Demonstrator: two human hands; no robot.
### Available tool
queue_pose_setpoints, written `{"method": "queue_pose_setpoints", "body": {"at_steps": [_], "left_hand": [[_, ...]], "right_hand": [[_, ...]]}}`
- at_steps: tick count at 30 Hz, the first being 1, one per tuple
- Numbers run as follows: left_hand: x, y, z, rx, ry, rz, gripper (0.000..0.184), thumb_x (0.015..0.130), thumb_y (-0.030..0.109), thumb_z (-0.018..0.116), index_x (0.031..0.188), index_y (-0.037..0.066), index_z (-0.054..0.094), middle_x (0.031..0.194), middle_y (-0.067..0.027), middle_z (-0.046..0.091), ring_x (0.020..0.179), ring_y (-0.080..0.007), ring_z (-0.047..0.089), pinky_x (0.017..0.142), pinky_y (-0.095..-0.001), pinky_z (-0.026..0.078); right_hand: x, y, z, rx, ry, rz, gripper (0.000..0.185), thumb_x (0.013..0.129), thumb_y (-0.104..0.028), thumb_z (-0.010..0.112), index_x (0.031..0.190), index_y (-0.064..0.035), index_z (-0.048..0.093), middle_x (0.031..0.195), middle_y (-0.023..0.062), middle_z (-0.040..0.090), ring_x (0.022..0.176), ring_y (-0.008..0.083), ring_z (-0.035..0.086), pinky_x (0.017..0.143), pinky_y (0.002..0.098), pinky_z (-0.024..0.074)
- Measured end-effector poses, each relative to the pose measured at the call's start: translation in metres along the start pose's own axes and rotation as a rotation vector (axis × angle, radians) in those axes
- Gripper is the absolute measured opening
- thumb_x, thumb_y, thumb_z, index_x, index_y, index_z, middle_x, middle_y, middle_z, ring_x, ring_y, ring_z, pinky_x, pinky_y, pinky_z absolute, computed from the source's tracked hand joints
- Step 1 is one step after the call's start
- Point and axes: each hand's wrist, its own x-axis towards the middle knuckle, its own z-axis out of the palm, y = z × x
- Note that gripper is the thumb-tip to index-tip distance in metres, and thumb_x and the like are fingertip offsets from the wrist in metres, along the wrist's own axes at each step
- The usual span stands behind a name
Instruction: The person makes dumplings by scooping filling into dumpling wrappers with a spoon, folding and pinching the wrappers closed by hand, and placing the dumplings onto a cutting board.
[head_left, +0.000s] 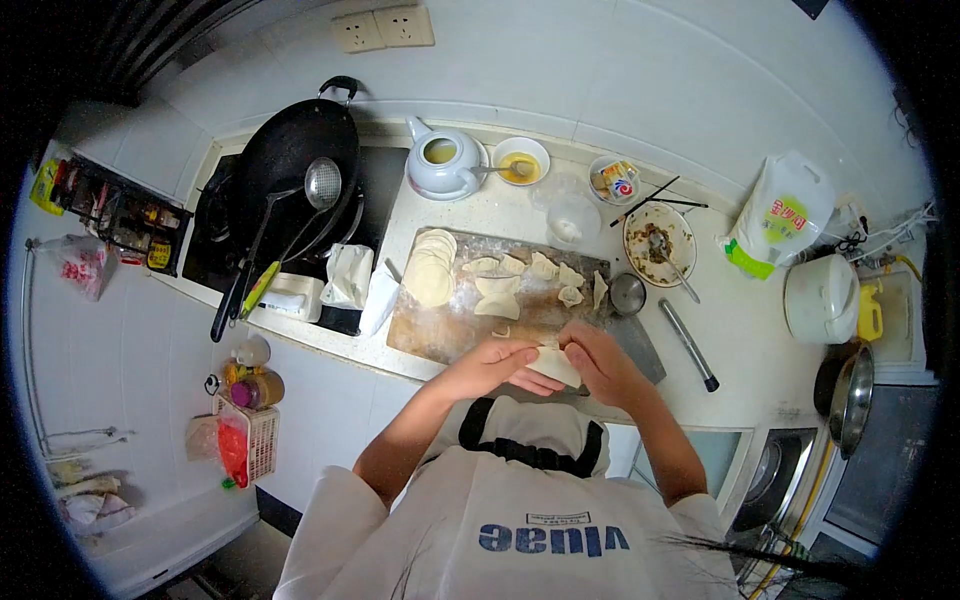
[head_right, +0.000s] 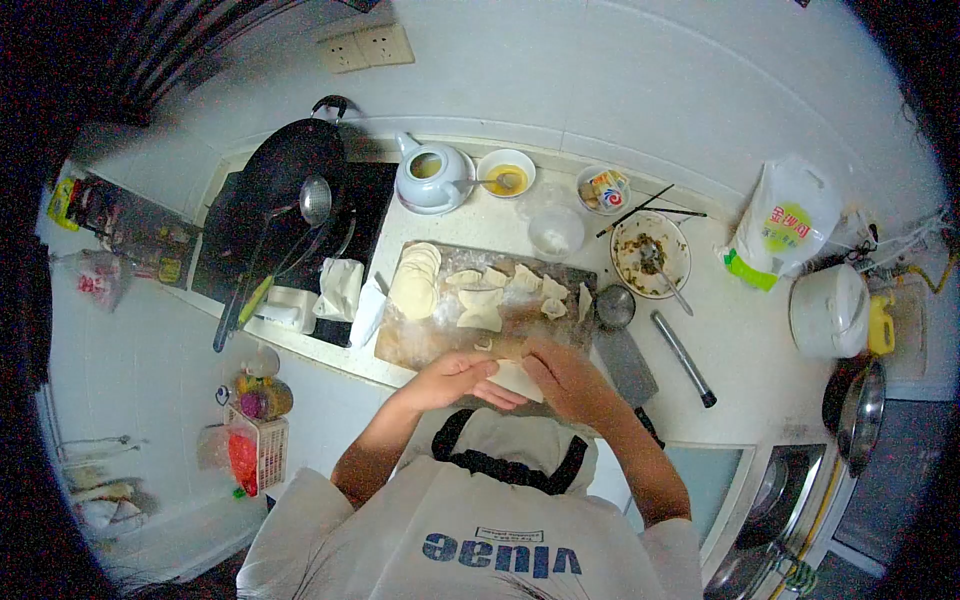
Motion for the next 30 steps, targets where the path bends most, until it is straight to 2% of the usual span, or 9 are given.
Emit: {"method": "queue_pose_setpoints", "body": {"at_steps": [2, 5, 8, 11, 14, 20, 23, 26, 30], "left_hand": [[0.001, -0.002, -0.001, 0.014, 0.003, 0.027, 0.032, 0.096, 0.015, 0.033, 0.117, -0.009, 0.042, 0.111, -0.0187, 0.053, 0.101, -0.0347, 0.057, 0.086, -0.0390, 0.049], [0.001, -0.005, -0.003, -0.100, -0.003, 0.036, 0.034, 0.096, 0.016, 0.034, 0.118, -0.009, 0.041, 0.110, -0.0193, 0.054, 0.100, -0.0349, 0.057, 0.085, -0.0388, 0.050], [0.002, -0.008, 0.003, -0.209, 0.050, 0.078, 0.036, 0.096, 0.018, 0.036, 0.117, -0.010, 0.043, 0.107, -0.0189, 0.055, 0.096, -0.0337, 0.059, 0.083, -0.0380, 0.051], [0.003, -0.011, 0.013, -0.066, 0.195, 0.004, 0.036, 0.096, 0.020, 0.038, 0.115, -0.010, 0.045, 0.103, -0.0180, 0.057, 0.091, -0.0321, 0.062, 0.079, -0.0364, 0.053], [0.003, -0.014, 0.016, 0.054, 0.237, 0.009, 0.036, 0.096, 0.020, 0.038, 0.115, -0.009, 0.046, 0.101, -0.0207, 0.058, 0.086, -0.0359, 0.063, 0.071, -0.0395, 0.055], [0.000, -0.017, 0.019, 0.083, 0.250, 0.054, 0.034, 0.096, 0.021, 0.036, 0.110, -0.008, 0.048, 0.097, -0.0181, 0.059, 0.084, -0.0307, 0.064, 0.070, -0.0352, 0.055], [-0.002, -0.016, 0.019, 0.083, 0.214, 0.073, 0.040, 0.096, 0.026, 0.035, 0.111, -0.010, 0.046, 0.094, -0.0238, 0.060, 0.081, -0.0377, 0.063, 0.068, -0.0419, 0.055], [-0.003, -0.016, 0.014, 0.068, 0.173, 0.020, 0.048, 0.096, 0.033, 0.031, 0.108, -0.011, 0.046, 0.092, -0.0268, 0.059, 0.078, -0.0401, 0.063, 0.067, -0.0439, 0.054], [-0.002, -0.011, 0.015, -0.042, 0.120, -0.073, 0.058, 0.095, 0.045, 0.028, 0.111, -0.008, 0.045, 0.096, -0.0242, 0.059, 0.077, -0.0362, 0.064, 0.065, -0.0378, 0.055]], "right_hand": [[-0.001, 0.000, 0.001, 0.048, 0.028, 0.006, 0.019, 0.087, -0.018, 0.045, 0.085, 0.0005, 0.047, 0.078, 0.0195, 0.049, 0.073, 0.0387, 0.048, 0.066, 0.0432, 0.0375], [-0.007, 0.002, 0.013, -0.145, 0.141, -0.082, 0.018, 0.087, -0.017, 0.045, 0.083, 0.0006, 0.048, 0.076, 0.0194, 0.049, 0.072, 0.0391, 0.047, 0.065, 0.0438, 0.0375], [-0.011, 0.000, 0.017, -0.188, 0.231, -0.063, 0.018, 0.087, -0.016, 0.045, 0.083, 0.0012, 0.048, 0.076, 0.0193, 0.049, 0.072, 0.0386, 0.047, 0.065, 0.0440, 0.0377], [-0.013, -0.003, 0.017, -0.131, 0.194, -0.031, 0.016, 0.086, -0.013, 0.046, 0.083, 0.0017, 0.048, 0.075, 0.0194, 0.048, 0.071, 0.0383, 0.048, 0.064, 0.0437, 0.0377], [-0.014, -0.003, 0.020, -0.066, 0.190, -0.058, 0.013, 0.086, -0.011, 0.047, 0.083, 0.0020, 0.048, 0.074, 0.0194, 0.048, 0.071, 0.0386, 0.049, 0.063, 0.0437, 0.0377], [-0.018, -0.001, 0.023, -0.048, 0.181, -0.038, 0.015, 0.086, -0.012, 0.047, 0.083, 0.0026, 0.049, 0.076, 0.0197, 0.050, 0.074, 0.0380, 0.051, 0.064, 0.0428, 0.0389], [-0.014, 0.008, 0.016, -0.168, 0.175, -0.121, 0.017, 0.086, -0.015, 0.047, 0.085, 0.0020, 0.051, 0.077, 0.0193, 0.052, 0.074, 0.0374, 0.051, 0.065, 0.0420, 0.0398], [-0.003, 0.004, 0.004, -0.261, 0.145, -0.164, 0.019, 0.086, -0.018, 0.047, 0.085, 0.0003, 0.052, 0.076, 0.0171, 0.052, 0.074, 0.0358, 0.052, 0.064, 0.0421, 0.0396], [0.011, -0.006, -0.005, -0.174, -0.156, -0.221, 0.018, 0.086, -0.019, 0.048, 0.080, -0.0022, 0.051, 0.073, 0.0141, 0.051, 0.072, 0.0332, 0.051, 0.063, 0.0412, 0.0380]]}}
